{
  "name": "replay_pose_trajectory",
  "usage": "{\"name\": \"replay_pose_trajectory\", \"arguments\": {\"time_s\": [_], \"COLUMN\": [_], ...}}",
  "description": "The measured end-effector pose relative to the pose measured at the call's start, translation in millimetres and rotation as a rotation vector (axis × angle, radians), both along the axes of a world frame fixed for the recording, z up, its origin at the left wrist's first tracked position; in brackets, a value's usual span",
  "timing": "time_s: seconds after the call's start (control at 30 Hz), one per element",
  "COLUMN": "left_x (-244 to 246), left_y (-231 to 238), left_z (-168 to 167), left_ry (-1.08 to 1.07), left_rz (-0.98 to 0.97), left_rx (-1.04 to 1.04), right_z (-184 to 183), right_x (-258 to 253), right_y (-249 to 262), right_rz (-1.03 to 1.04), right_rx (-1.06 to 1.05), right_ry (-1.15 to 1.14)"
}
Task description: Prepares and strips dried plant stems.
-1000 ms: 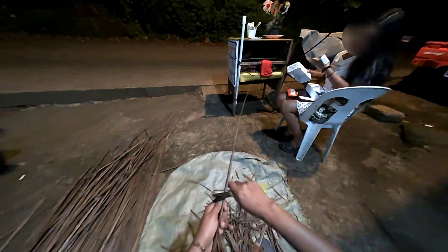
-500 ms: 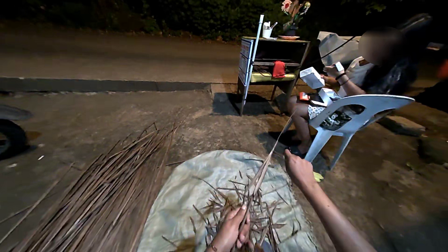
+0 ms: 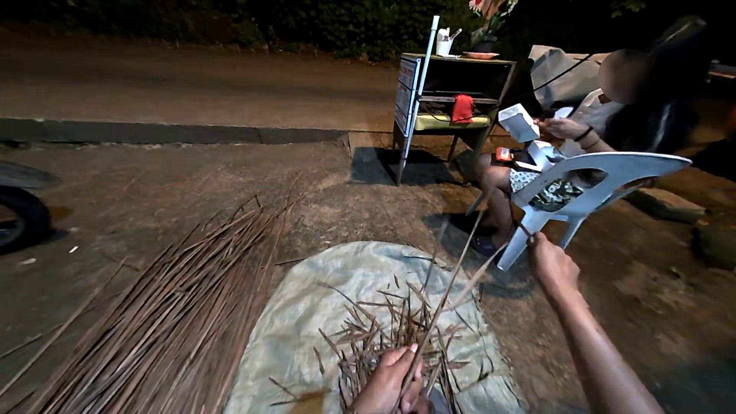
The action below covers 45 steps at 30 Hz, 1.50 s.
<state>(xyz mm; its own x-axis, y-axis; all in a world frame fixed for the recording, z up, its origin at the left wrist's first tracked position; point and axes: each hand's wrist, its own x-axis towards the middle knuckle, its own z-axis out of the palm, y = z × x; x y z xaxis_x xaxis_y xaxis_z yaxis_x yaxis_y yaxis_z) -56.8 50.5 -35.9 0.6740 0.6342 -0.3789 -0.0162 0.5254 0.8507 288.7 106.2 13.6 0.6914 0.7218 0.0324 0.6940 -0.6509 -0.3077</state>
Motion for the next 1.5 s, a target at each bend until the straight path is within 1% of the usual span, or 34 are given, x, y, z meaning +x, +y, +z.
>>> {"name": "replay_pose_trajectory", "arguments": {"time_s": [0.07, 0.13, 0.2, 0.27, 0.37, 0.43, 0.5, 0.63, 0.77, 0.9, 1.03, 1.17, 1.3, 1.5], "left_x": [-2.5, -4.6, -7.3, -9.9, -15.4, -18.7, -19.7, -8.7, -3.6, -1.5, 1.5, 4.8, 2.7, 1.0], "left_y": [0.5, 5.6, 14.2, 24.0, 36.8, 39.0, 35.8, 29.4, 18.4, 11.3, 13.1, 14.6, 5.4, -2.8], "left_z": [0.0, 0.9, -0.2, 1.4, 5.0, 5.9, 5.3, 7.1, 8.0, -0.3, 0.1, 4.1, 2.4, 0.7], "left_ry": [0.016, 0.058, 0.093, 0.106, 0.126, 0.115, 0.101, 0.128, 0.177, 0.123, 0.106, 0.062, 0.042, 0.022], "left_rz": [0.017, 0.054, 0.113, 0.2, 0.331, 0.396, 0.399, 0.32, 0.224, 0.153, 0.117, 0.081, 0.021, 0.0], "left_rx": [-0.009, -0.005, 0.0, -0.005, 0.005, 0.008, -0.006, -0.01, 0.01, 0.011, -0.005, -0.008, -0.003, 0.014], "right_z": [1.5, 5.3, 9.4, 11.3, 8.5, -2.1, -15.2, -21.8, -21.0, -25.0, -17.3, -5.2, -3.9, 7.4], "right_x": [6.8, -6.4, -45.8, -100.6, -176.2, -202.2, -207.2, -181.3, -148.7, -106.4, -77.1, -68.6, -51.3, -30.2], "right_y": [-2.4, -0.9, 4.0, 7.4, -4.5, -13.4, -17.4, -7.9, 5.1, 14.0, 13.7, 15.5, 14.7, 6.5], "right_rz": [-0.017, 0.079, 0.261, 0.482, 0.841, 1.008, 1.046, 0.9, 0.721, 0.523, 0.287, 0.221, 0.163, 0.071], "right_rx": [0.017, 0.024, -0.028, -0.138, -0.255, -0.279, -0.263, -0.232, -0.251, -0.258, -0.179, -0.146, -0.14, -0.115], "right_ry": [0.02, 0.059, 0.09, 0.106, 0.139, 0.132, 0.077, -0.019, -0.032, -0.024, -0.088, -0.13, -0.111, -0.064]}}
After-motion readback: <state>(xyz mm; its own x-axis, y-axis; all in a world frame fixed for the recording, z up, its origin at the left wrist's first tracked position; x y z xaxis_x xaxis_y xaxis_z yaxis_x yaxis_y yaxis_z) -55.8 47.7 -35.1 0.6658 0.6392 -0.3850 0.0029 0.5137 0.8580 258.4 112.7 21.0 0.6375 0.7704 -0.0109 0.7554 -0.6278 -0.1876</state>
